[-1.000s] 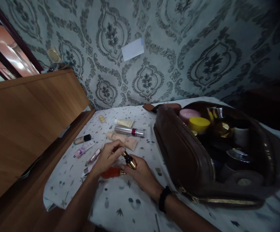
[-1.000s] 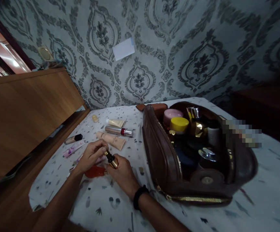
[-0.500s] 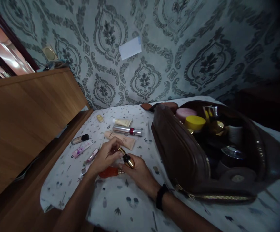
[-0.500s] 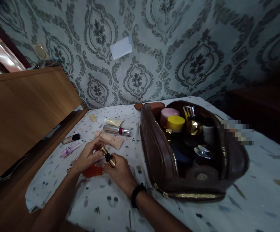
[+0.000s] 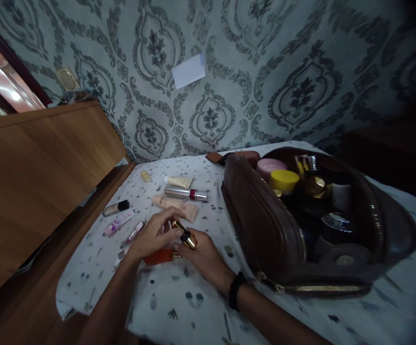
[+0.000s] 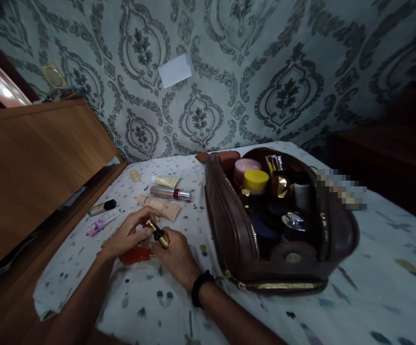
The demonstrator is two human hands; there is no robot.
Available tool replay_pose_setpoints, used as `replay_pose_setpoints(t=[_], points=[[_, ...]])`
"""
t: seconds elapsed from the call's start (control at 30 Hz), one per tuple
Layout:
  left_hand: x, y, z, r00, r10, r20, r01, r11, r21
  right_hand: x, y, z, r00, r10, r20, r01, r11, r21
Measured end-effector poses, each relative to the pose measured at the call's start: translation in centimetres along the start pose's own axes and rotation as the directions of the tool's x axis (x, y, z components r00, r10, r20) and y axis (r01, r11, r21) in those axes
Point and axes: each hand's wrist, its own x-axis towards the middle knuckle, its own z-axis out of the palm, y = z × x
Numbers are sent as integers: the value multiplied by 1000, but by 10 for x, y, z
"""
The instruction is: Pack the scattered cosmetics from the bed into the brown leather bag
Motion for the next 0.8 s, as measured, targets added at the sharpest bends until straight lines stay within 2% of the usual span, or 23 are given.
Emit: replay_pose_setpoints(t=[0.1,0.3,0.47,0.53,0.67,0.8], points=[[1,1,2,999,-36,-26,36,999,-1,0,0,0,1000,20,-7,-20,999,-37],[-1,3,-2,998,22,55,-20,999,-28,-1,-3,0,999,31,24,-31,999,29],[0,-1,0,999,-27,-38,26,999,-40,-1,-3,0,1000,29,5,-29,999,-31],[-1,0,0,999,-31,-30,29,999,-43,-2,-5,-1,999,40,4,-40,999,-33],[-2,4,-2,999,33,31,-30,997,-76,-3,-7,-1,999,46,7,-46,999,-20],[-1,2,0,1000,8,-21,-10,996,-84,-2,-7,-1,999,41,8,-41,999,-34]])
